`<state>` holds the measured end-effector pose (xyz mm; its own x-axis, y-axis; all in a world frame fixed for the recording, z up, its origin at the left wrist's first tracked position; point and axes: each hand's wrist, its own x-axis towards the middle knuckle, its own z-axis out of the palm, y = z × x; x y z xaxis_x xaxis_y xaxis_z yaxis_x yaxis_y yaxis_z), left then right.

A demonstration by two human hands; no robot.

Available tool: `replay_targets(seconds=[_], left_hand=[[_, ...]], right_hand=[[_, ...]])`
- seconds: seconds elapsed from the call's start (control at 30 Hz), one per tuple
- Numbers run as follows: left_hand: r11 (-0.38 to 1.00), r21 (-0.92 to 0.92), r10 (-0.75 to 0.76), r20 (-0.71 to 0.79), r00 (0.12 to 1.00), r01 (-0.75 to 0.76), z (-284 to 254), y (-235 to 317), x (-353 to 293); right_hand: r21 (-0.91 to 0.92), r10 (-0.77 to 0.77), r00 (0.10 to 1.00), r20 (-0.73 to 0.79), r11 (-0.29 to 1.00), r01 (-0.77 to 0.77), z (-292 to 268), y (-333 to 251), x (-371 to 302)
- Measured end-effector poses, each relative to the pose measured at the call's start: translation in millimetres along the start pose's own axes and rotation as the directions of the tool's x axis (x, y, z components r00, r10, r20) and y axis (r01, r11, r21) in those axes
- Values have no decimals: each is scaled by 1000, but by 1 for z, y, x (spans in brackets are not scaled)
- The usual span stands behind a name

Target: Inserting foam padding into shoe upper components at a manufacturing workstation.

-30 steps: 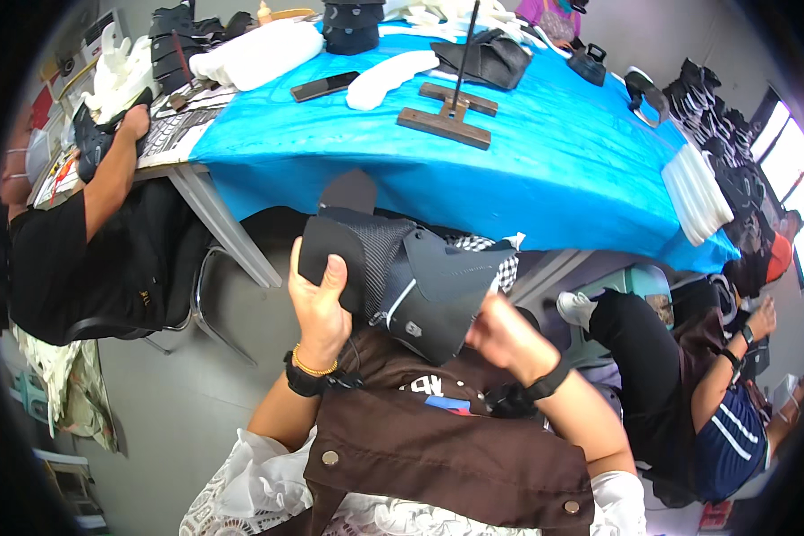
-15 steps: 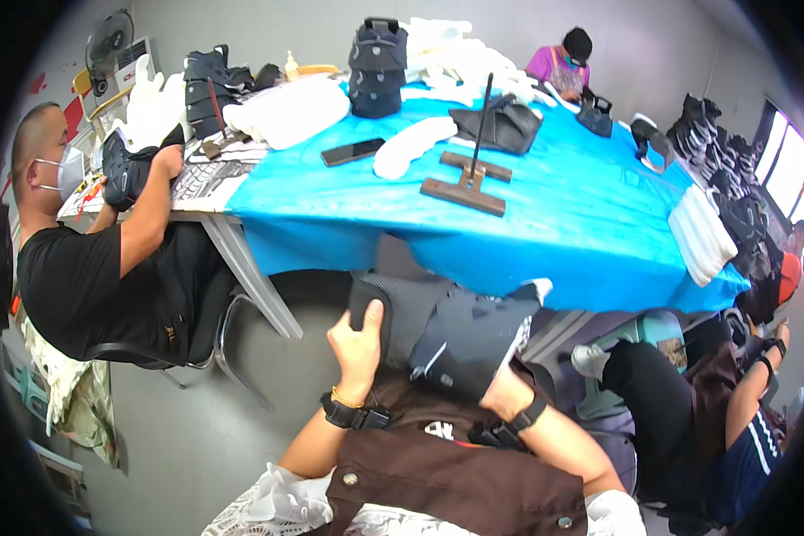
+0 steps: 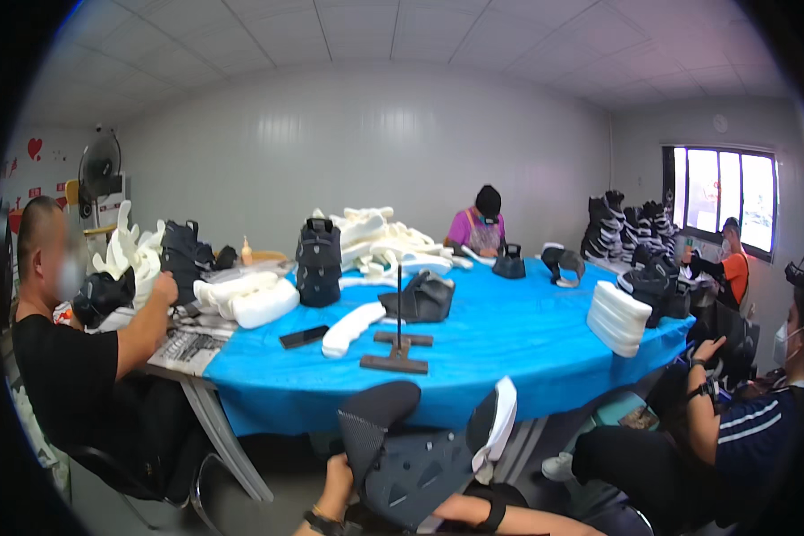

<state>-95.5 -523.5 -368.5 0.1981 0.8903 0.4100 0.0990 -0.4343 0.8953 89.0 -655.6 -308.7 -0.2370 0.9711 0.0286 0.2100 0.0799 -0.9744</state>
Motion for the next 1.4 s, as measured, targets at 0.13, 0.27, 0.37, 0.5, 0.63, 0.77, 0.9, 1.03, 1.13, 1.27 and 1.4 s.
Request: replay_targets(seconds=[0.13, 0.27, 0.37, 0.5, 0.63, 0.77, 0.9, 1.03, 1.13, 1.27, 1.4], left_hand=[[812, -515, 71, 556, 828, 276, -50, 59, 26], [652, -673, 40, 490, 871, 349, -53, 96, 37], [901, -348, -93, 430, 898, 260, -53, 113, 31], [826, -546, -52, 168, 984, 137, -45, 95, 19], [758, -631, -120, 114, 986, 166, -33, 94, 10], [678, -684, -166, 215, 962, 270, -46, 101, 5], [837, -534, -59, 128, 990, 120, -48, 108, 4], [969, -140, 169, -220, 961, -203, -29, 117, 0], [938, -9, 327, -312, 892, -347, -16, 114, -12], [859, 133, 511, -227, 829, -494, -8, 98, -26], [910, -23, 397, -236, 887, -414, -1, 100, -25]], right_hand=[[-168, -83, 996, -21, 983, 79, -11, -9, 5], [-324, -123, 991, -48, 941, 101, -14, -13, 11], [-238, -32, 998, -53, 971, 19, -16, -20, -4], [603, 397, 915, -71, 748, -278, -26, -25, -5], [925, 477, 878, 38, 316, -212, -25, -24, 4], [924, 410, 912, 7, 347, -163, -15, -25, -6], [914, 355, 923, -152, 405, -6, -10, -17, -13], [932, 186, 981, -54, 362, -18, -14, -15, -8], [905, 135, 990, -42, 424, -20, -15, -17, -2], [817, 84, 996, -42, 576, -15, -30, -29, 2], [761, 95, 993, -76, 648, -4, -29, -23, -2]])
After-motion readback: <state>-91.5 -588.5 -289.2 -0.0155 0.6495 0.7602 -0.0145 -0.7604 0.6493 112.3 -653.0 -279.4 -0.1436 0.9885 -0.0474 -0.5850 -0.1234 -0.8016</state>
